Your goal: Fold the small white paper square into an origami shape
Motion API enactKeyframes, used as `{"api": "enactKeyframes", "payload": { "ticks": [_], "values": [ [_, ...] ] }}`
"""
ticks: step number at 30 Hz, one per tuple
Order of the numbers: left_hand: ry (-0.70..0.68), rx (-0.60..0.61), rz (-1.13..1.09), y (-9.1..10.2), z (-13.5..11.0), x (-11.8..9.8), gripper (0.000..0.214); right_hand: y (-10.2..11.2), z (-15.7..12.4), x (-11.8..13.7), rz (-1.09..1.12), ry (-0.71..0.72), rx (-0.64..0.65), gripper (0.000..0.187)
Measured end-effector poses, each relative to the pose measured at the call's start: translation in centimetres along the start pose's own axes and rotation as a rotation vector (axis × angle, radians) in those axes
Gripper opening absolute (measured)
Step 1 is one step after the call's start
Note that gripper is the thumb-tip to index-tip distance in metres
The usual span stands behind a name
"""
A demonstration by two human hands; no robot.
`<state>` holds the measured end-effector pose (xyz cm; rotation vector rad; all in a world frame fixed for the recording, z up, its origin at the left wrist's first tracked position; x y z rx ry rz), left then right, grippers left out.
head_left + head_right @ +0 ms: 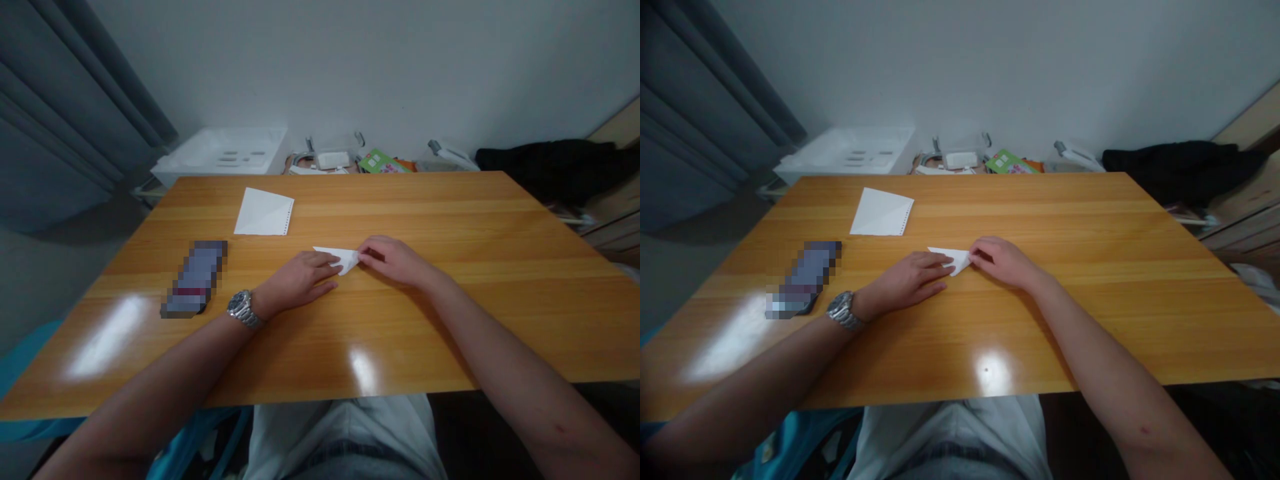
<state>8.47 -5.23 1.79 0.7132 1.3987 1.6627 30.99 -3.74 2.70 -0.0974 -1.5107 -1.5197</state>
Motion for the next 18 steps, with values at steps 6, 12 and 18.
{"api": "enactKeyframes", "payload": {
  "ticks": [6, 12, 18],
  "values": [
    [-0.025, -0.018, -0.006, -0.2, 0.0, -0.7, 0.041, -0.5, 0.1, -0.7, 0.025, -0.019, -0.069, 0.013],
    [-0.084, 0.008, -0.01, 0.3, -0.1, -1.2, 0.042, -1.1, 0.1, -1.1, 0.032, -0.069, -0.102, 0.009],
    [-0.079, 0.0, -0.039, 0.4, -0.1, -1.4, 0.045, -1.5, 0.3, -1.3, 0.0, -0.113, -0.158, 0.006]
  ]
}}
Point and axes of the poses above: each hand's wrist, its own z-axis towards the middle knuckle, its own y-axis out of the back of the hand, x = y × z, the point moved 4 cm from there along z, towards the middle knuckle, and after that the axes turned 9 degrees about z, right-handed, at the moved point
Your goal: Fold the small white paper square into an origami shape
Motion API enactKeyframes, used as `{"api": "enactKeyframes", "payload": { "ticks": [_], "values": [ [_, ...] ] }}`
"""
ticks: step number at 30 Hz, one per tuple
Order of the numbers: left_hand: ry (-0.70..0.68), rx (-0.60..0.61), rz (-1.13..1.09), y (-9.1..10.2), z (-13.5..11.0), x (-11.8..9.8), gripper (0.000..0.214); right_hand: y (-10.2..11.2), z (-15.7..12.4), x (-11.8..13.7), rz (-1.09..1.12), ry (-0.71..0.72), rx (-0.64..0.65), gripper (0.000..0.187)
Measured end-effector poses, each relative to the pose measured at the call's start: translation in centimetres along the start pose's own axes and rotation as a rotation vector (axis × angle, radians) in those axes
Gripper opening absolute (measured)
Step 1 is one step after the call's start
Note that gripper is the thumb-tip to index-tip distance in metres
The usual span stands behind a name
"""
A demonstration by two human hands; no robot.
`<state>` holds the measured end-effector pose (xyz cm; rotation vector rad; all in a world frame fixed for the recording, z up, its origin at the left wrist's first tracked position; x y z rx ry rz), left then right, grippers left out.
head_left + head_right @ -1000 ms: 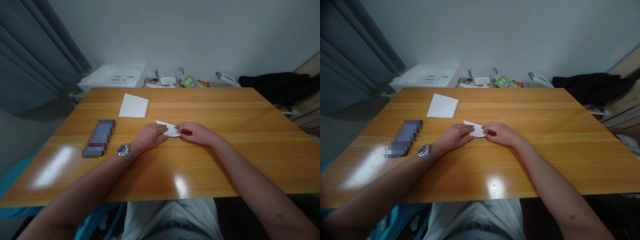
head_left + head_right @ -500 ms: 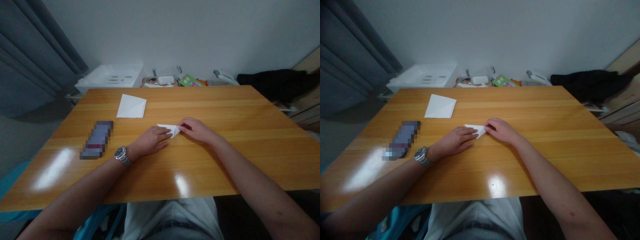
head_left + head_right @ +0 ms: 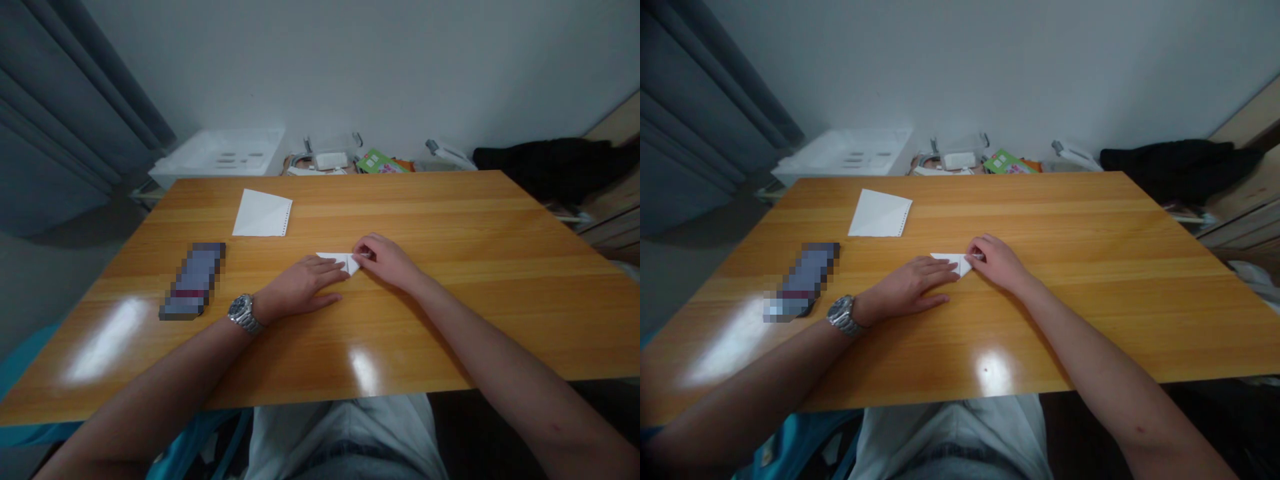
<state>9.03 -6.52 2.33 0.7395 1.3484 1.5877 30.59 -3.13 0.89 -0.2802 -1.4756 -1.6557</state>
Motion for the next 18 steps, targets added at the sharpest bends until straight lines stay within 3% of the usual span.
{"api": "enactKeyframes", "payload": {
  "ticks": [18],
  "values": [
    [-0.008, 0.007, 0.015, -0.11, -0.06, -0.1, 0.045, -0.85, 0.27, 0.27, -0.084, -0.012, -0.055, 0.005]
  ]
}}
Point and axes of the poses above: each hand's wrist, its own z-axis towards the middle knuckle, its own y-axis out of the back of the hand, x = y × z, the point moved 4 cm from there along z, towards the middle knuckle, and after that the axes turned 9 degrees about z, right-handed, at the moved point
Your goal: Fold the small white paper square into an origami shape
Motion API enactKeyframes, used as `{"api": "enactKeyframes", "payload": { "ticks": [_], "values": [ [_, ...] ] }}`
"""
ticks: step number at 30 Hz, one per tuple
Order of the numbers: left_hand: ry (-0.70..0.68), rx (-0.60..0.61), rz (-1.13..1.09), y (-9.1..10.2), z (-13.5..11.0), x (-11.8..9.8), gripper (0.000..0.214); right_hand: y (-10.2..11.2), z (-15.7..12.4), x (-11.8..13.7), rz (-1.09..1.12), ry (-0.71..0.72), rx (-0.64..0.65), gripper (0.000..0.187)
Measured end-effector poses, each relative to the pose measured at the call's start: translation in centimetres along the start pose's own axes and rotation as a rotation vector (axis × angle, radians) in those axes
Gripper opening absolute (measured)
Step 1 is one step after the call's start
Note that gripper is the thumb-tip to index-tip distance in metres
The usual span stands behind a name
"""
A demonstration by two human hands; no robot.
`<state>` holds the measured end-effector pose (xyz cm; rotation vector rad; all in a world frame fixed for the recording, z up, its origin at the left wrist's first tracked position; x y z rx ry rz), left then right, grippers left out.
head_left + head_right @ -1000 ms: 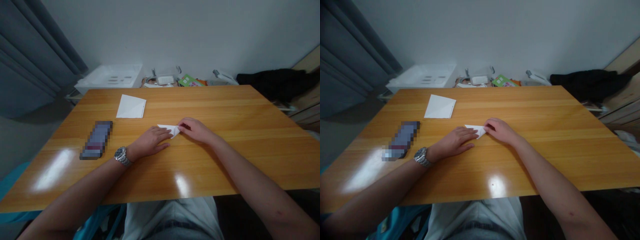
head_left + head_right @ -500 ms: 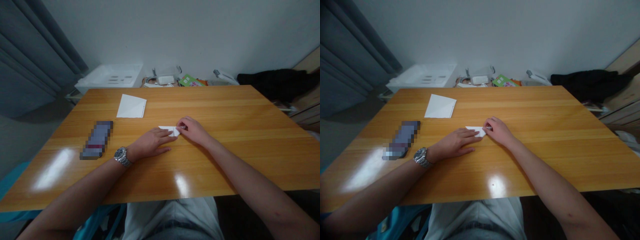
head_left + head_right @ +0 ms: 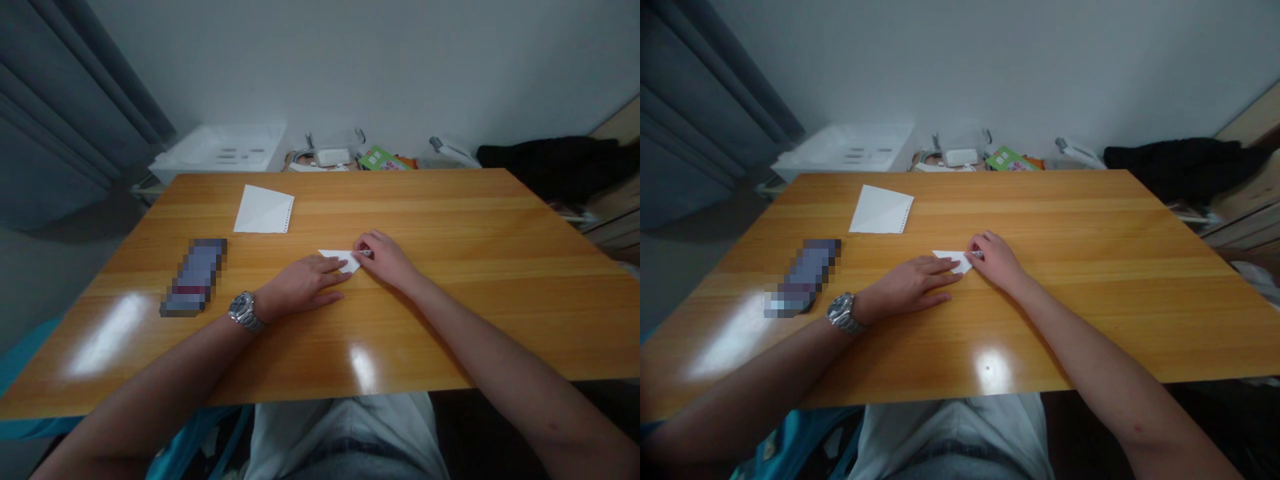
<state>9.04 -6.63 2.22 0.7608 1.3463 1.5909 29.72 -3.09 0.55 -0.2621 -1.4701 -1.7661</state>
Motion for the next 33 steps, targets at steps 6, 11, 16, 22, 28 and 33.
{"api": "enactKeyframes", "payload": {
  "ticks": [6, 11, 16, 22, 28, 33],
  "values": [
    [0.014, 0.014, 0.027, -0.2, 0.0, 0.1, 0.046, -0.2, -0.1, 0.1, -0.026, 0.0, -0.016, 0.005],
    [0.056, 0.052, -0.037, -0.2, -0.1, 0.5, 0.045, -0.3, -0.1, 0.1, -0.055, -0.004, -0.013, 0.005],
    [0.088, 0.076, -0.083, -0.2, -0.3, 1.0, 0.042, -0.5, -0.2, 0.0, -0.088, 0.004, -0.012, 0.005],
    [0.071, 0.064, -0.068, -0.3, -0.4, 0.9, 0.044, -0.6, -0.3, -0.1, -0.101, 0.015, -0.012, 0.006],
    [0.021, 0.044, 0.001, -0.1, 0.0, 0.4, 0.046, -0.6, -0.3, 0.0, -0.113, 0.011, -0.015, 0.005],
    [0.018, 0.065, 0.027, 0.0, 0.2, 0.2, 0.045, -0.6, -0.3, 0.1, -0.125, 0.005, -0.015, 0.006]
  ]
}}
Point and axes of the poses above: each hand's wrist, its own z-axis towards the middle knuckle, its own y-axis out of the back of the hand, x = y × z, the point moved 4 cm from there along z, towards the middle knuckle, and after that the axes turned 9 degrees about z, right-handed, at the moved point
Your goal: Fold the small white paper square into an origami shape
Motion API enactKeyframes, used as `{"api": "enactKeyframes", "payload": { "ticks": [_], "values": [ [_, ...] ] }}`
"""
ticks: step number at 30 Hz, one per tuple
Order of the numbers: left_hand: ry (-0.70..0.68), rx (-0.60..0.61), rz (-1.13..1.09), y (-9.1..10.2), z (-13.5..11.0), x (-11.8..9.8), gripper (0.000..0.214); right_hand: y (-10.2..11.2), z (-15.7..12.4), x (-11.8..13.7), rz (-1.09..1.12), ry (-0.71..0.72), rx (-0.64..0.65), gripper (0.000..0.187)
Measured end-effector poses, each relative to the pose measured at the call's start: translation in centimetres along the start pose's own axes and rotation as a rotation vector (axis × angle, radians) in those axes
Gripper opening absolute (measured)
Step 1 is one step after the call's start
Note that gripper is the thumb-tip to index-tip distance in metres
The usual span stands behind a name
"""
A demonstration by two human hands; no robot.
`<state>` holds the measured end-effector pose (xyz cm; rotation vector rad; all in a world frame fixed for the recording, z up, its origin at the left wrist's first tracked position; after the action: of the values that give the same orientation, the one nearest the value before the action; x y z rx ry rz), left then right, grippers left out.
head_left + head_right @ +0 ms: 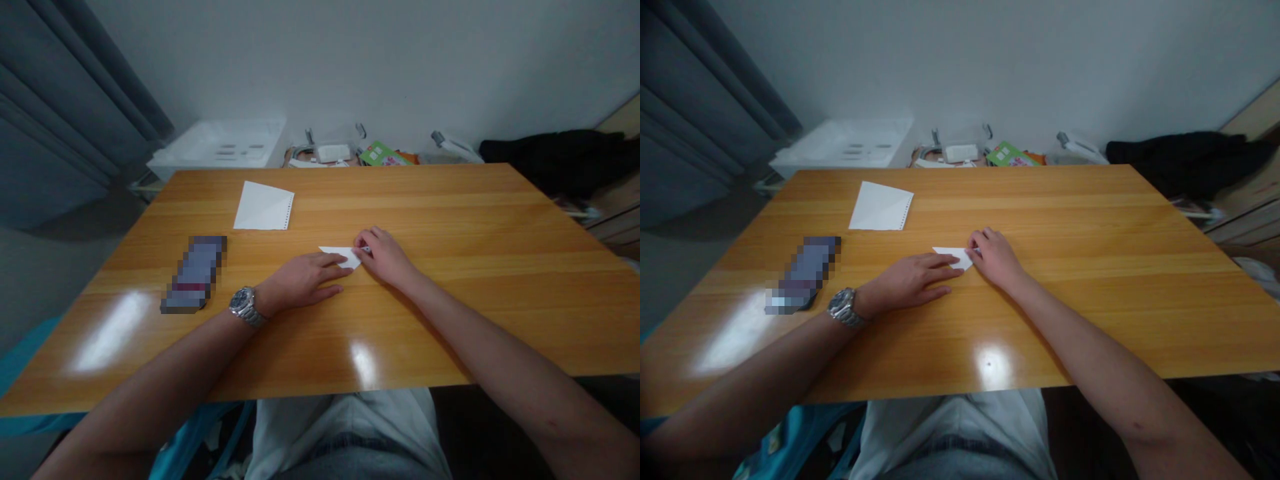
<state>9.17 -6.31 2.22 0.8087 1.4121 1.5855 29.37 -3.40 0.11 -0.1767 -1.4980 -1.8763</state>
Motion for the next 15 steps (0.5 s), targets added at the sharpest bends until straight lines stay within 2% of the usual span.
{"api": "enactKeyframes", "payload": {
  "ticks": [15],
  "values": [
    [0.003, -0.006, -0.03, -0.09, 0.06, 0.06, 0.048, 0.14, 0.06, -0.23, 0.03, 0.021, 0.011, 0.008]
  ]
}}
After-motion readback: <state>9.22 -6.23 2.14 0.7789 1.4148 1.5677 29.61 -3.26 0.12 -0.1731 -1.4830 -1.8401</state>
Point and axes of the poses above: each hand's wrist, its own z-axis towards the middle knuckle, its own y-axis out of the back of the hand, x = y × z, the point moved 4 cm from there along z, towards the middle knuckle, and after that the axes turned 9 degrees about z, right-handed, at the moved point
